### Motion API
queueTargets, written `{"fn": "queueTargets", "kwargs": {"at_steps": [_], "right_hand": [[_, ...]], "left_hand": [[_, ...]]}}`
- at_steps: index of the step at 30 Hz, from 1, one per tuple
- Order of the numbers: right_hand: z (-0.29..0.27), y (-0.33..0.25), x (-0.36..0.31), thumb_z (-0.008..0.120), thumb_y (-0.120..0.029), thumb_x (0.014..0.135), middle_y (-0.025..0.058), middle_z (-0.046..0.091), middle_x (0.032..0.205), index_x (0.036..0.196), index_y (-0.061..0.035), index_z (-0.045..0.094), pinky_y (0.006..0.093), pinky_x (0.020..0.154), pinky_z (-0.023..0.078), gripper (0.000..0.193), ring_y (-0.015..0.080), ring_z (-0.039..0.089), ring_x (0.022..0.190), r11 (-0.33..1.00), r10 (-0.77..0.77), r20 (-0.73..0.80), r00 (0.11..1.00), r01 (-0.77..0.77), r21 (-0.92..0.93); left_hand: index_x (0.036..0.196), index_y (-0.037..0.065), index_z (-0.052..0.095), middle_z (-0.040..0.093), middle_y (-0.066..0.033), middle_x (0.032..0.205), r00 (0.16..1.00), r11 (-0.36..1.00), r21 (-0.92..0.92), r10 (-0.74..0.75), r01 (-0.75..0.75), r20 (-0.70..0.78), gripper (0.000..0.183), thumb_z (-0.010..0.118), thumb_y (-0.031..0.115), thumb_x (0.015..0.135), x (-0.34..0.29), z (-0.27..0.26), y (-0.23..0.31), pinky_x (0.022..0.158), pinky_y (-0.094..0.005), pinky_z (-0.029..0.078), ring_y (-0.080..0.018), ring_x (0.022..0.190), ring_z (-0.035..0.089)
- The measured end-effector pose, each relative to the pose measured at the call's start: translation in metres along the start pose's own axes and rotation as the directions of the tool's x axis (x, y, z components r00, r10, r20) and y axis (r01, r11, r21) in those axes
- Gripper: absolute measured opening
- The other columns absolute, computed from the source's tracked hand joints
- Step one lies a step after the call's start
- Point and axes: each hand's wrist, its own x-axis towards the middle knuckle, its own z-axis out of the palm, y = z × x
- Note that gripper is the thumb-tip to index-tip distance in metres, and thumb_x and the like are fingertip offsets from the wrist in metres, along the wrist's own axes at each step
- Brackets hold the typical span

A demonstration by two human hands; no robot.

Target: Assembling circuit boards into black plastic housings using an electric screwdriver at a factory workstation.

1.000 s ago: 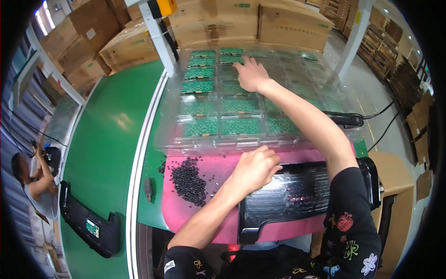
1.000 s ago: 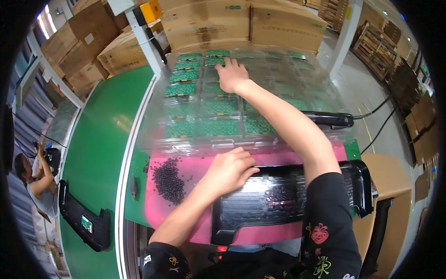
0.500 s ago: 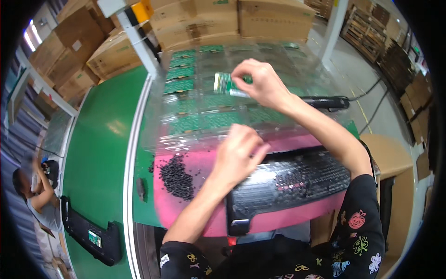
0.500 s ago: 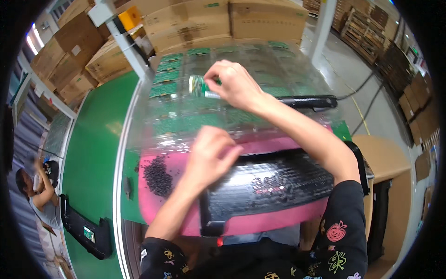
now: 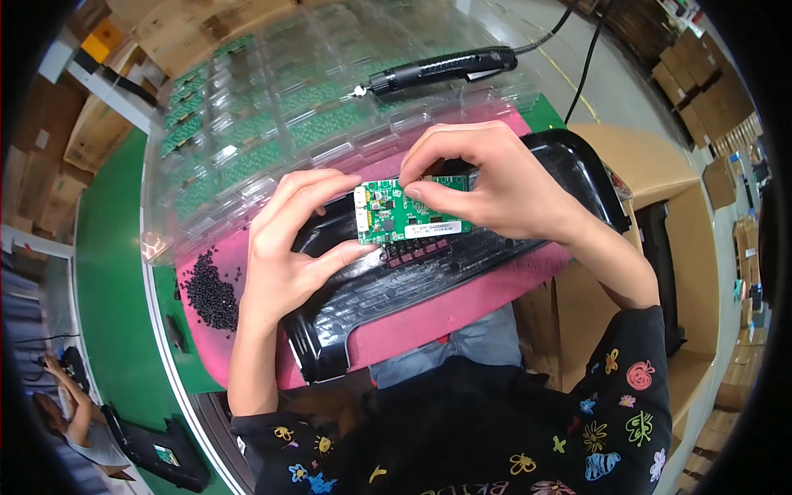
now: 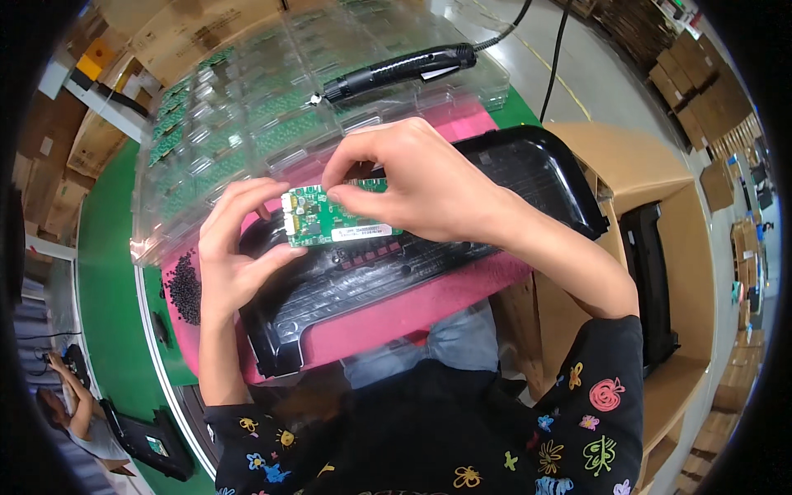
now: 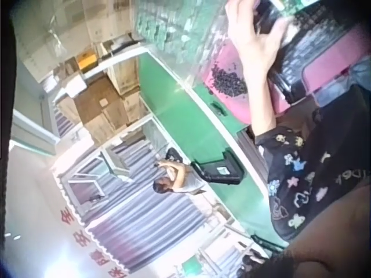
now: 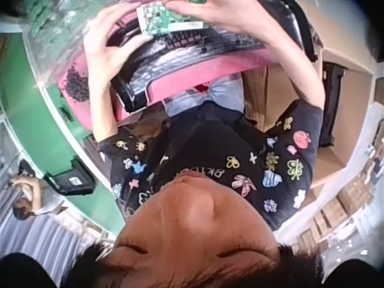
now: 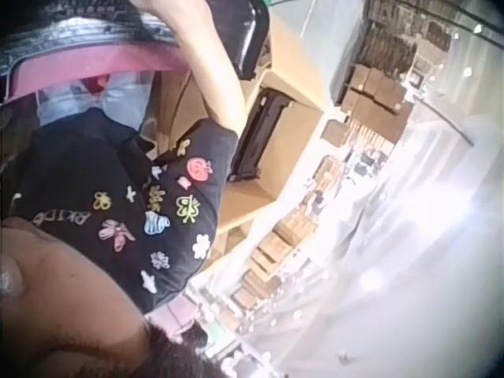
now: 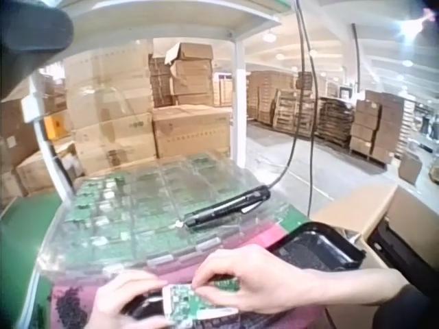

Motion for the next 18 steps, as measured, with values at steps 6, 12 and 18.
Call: {"fn": "queueTargets", "kwargs": {"at_steps": [6,12,18], "right_hand": [[-0.009,0.008,-0.023,0.086,-0.013,0.069,0.0124,0.064,0.121,0.123,-0.0018,0.06,0.035,0.093,0.05,0.061,0.0245,0.062,0.111,0.988,-0.12,-0.105,0.987,0.109,-0.107],[-0.001,0.019,-0.041,0.086,-0.017,0.068,0.0137,0.064,0.117,0.117,0.0002,0.062,0.0361,0.097,0.047,0.058,0.0266,0.063,0.11,0.997,-0.029,-0.155,0.988,0.017,-0.079],[0.013,0.049,-0.058,0.081,-0.02,0.07,0.0135,0.06,0.124,0.114,-0.0024,0.062,0.0411,0.103,0.042,0.051,0.0295,0.056,0.118,1.0,0.007,-0.052,0.999,-0.008,-0.016]], "left_hand": [[0.123,0.002,0.06,0.058,-0.0093,0.121,0.981,0.913,-0.385,-0.177,0.134,-0.079,0.059,0.083,0.005,0.069,-0.009,0.0,-0.012,0.076,-0.0282,0.048,-0.0175,0.103,0.061],[0.125,0.002,0.057,0.062,-0.0073,0.113,0.965,0.867,-0.441,-0.261,0.234,-0.001,0.058,0.08,0.004,0.072,-0.008,0.004,0.0,0.076,-0.027,0.047,-0.0151,0.101,0.061],[0.113,0.003,0.058,0.059,-0.0084,0.083,0.86,0.897,-0.117,-0.36,0.425,0.361,0.049,0.08,0.013,0.07,-0.011,0.01,-0.002,0.069,-0.0323,0.049,-0.0212,0.076,0.059]]}}
